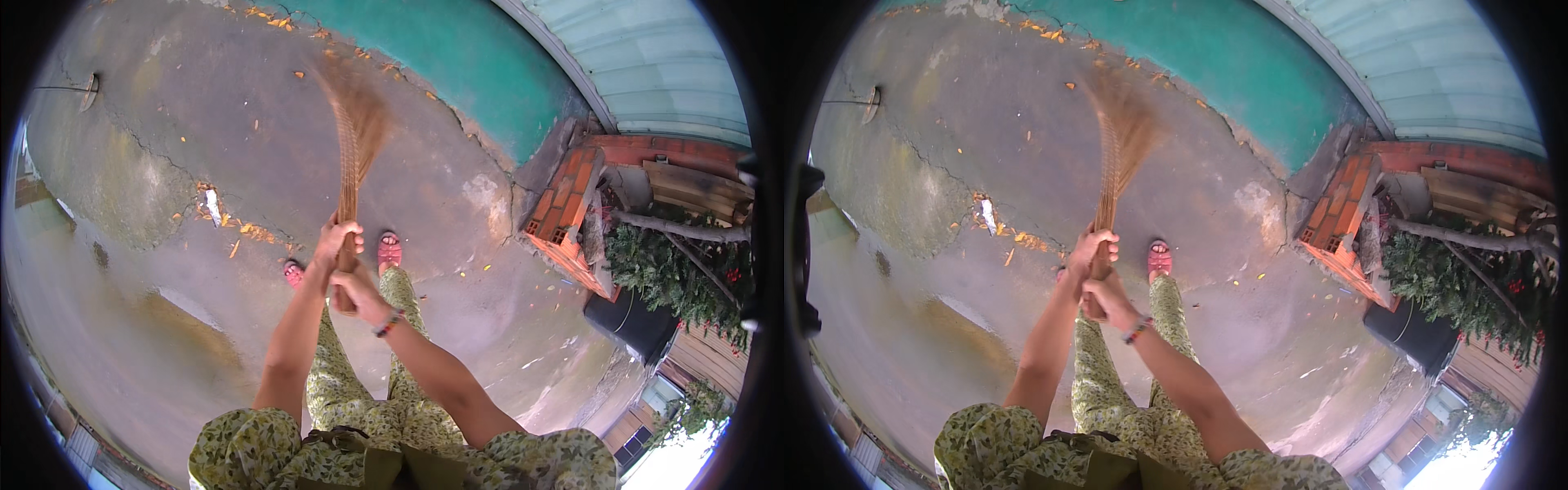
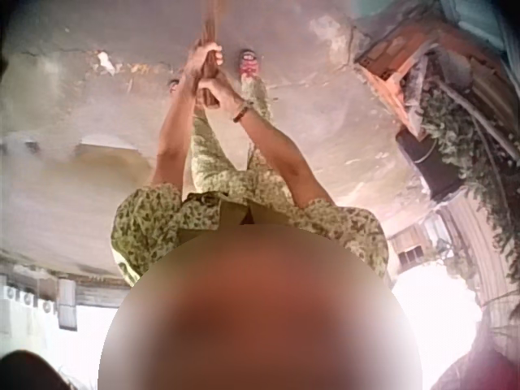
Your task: The person sweeps scattered dry leaves on a paved outdoor surface using a traditional straw broom and a dustpan. They gather the leaves into piles and sweep them into the dustpan, repeating the process across the area.
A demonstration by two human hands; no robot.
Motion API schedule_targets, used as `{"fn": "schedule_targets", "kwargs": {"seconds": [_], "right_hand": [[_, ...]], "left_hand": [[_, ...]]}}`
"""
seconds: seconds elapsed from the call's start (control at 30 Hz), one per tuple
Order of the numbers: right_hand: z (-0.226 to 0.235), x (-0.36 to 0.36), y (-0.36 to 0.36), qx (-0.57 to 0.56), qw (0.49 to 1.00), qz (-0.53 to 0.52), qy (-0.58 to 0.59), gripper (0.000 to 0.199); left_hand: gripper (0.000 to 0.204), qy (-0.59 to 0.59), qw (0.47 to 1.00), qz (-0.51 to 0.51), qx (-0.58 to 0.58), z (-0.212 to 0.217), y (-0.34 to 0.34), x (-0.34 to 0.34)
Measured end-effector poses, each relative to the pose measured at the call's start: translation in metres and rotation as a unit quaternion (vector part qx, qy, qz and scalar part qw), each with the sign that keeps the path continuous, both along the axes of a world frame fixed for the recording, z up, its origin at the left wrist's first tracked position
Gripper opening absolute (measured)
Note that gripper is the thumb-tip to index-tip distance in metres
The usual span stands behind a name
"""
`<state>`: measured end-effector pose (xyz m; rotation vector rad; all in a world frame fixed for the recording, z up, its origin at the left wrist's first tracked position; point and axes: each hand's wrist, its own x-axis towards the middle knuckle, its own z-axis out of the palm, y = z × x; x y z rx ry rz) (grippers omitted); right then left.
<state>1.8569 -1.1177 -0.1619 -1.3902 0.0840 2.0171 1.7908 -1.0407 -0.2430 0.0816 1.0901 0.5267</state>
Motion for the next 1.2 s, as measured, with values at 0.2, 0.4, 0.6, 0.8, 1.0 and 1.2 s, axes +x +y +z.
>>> {"fn": "schedule_targets", "kwargs": {"seconds": [0.2, 0.4, 0.6, 0.8, 1.0, 1.2], "right_hand": [[0.068, -0.001, -0.111, -0.027, 0.993, -0.011, -0.115, 0.044], [0.059, 0.024, -0.146, -0.15, 0.947, -0.196, -0.206, 0.011], [-0.003, 0.024, -0.061, -0.134, 0.97, -0.101, -0.174, 0.009], [0.048, 0.024, -0.086, -0.094, 0.969, 0.028, -0.227, 0.031], [0.077, 0.019, -0.13, -0.143, 0.953, -0.088, -0.253, 0.03], [0.016, -0.014, -0.008, -0.157, 0.95, -0.21, -0.167, 0.015]], "left_hand": [[0.075, -0.036, 0.995, -0.083, 0.048, 0.053, -0.102, 0.015], [0.055, -0.205, 0.95, -0.22, -0.085, 0.039, -0.159, 0.093], [0.042, -0.21, 0.956, -0.172, -0.113, -0.049, -0.086, 0.084], [0.069, -0.055, 0.997, -0.036, -0.045, 0.038, -0.081, 0.042], [0.071, -0.155, 0.98, -0.115, -0.046, 0.071, -0.131, 0.075], [0.021, -0.22, 0.948, -0.214, -0.079, -0.017, -0.036, 0.06]]}}
